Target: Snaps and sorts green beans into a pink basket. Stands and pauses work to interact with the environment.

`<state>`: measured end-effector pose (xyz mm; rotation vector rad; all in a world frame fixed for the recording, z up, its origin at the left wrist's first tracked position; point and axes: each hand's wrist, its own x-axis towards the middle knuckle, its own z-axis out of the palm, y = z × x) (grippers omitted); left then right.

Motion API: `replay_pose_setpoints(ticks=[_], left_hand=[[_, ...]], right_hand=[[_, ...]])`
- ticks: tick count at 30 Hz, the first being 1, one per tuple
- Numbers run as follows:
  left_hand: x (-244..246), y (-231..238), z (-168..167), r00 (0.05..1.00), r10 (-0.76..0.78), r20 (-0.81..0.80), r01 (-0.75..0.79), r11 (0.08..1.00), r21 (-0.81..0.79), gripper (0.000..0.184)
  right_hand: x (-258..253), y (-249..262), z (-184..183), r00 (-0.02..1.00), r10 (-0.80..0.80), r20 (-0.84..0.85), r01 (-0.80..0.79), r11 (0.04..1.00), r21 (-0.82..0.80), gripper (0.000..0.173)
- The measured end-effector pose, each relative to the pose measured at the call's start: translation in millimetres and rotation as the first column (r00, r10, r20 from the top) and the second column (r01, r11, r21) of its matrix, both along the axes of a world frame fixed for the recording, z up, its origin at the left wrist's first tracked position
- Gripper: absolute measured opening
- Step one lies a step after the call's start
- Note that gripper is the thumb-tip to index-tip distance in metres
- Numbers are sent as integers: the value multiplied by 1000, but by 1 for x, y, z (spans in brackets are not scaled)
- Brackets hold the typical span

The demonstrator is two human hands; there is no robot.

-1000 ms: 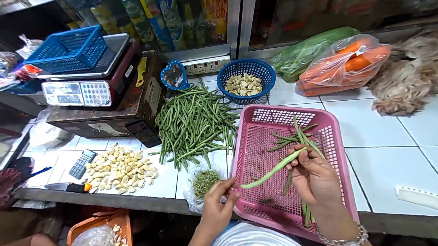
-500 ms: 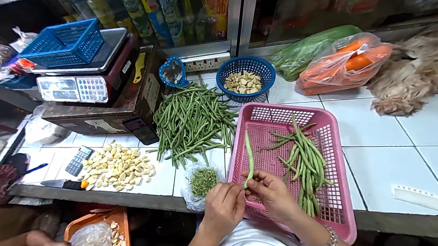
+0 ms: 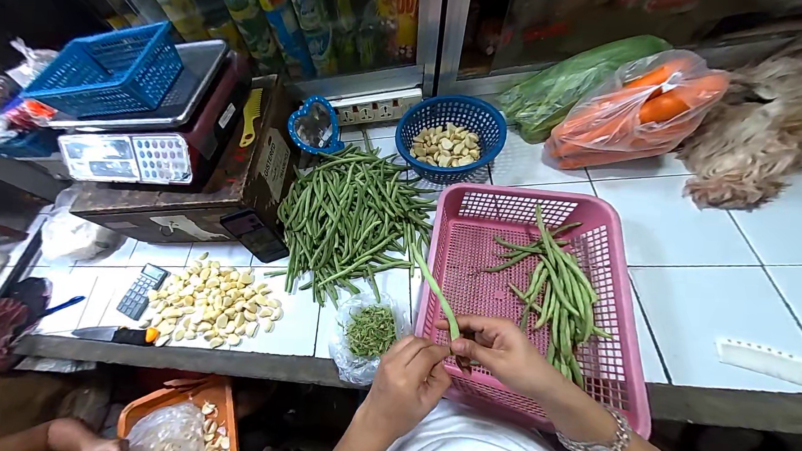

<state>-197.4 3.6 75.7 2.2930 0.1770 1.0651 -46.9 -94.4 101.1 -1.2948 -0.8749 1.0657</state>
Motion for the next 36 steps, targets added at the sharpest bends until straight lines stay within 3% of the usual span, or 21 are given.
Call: replay_pose_setpoints(ticks=[5, 14, 19, 23, 26, 31, 36], left_hand=[[-6, 2, -1, 995, -89, -38, 86, 993, -86, 12], [-14, 11, -4, 977, -184, -112, 168, 977, -134, 13], [-14, 10, -13, 966, -250, -70, 224, 939, -261, 12], [-15, 6, -16, 977, -210, -27, 183, 905, -384, 14], [-16, 1, -13, 992, -118, -52, 90, 926, -368, 18], [-12, -8, -14, 993, 85, -79, -99, 975, -199, 16], [-10, -3, -16, 987, 146, -70, -142, 988, 59, 16]], right_hand=[[6, -1, -5, 991, 130, 44, -127, 990, -56, 26], [12, 5, -16, 954, 298, -12, -297, 947, -123, 26], [15, 2, -19, 911, 403, -88, -411, 907, -97, 23], [12, 0, -26, 940, 254, -229, -277, 958, -75, 27], [5, 3, -23, 947, 88, -309, -123, 988, -98, 24], [-13, 9, -15, 960, -112, -255, 72, 985, -159, 20], [-17, 5, -17, 991, -89, -101, 80, 992, -95, 25]])
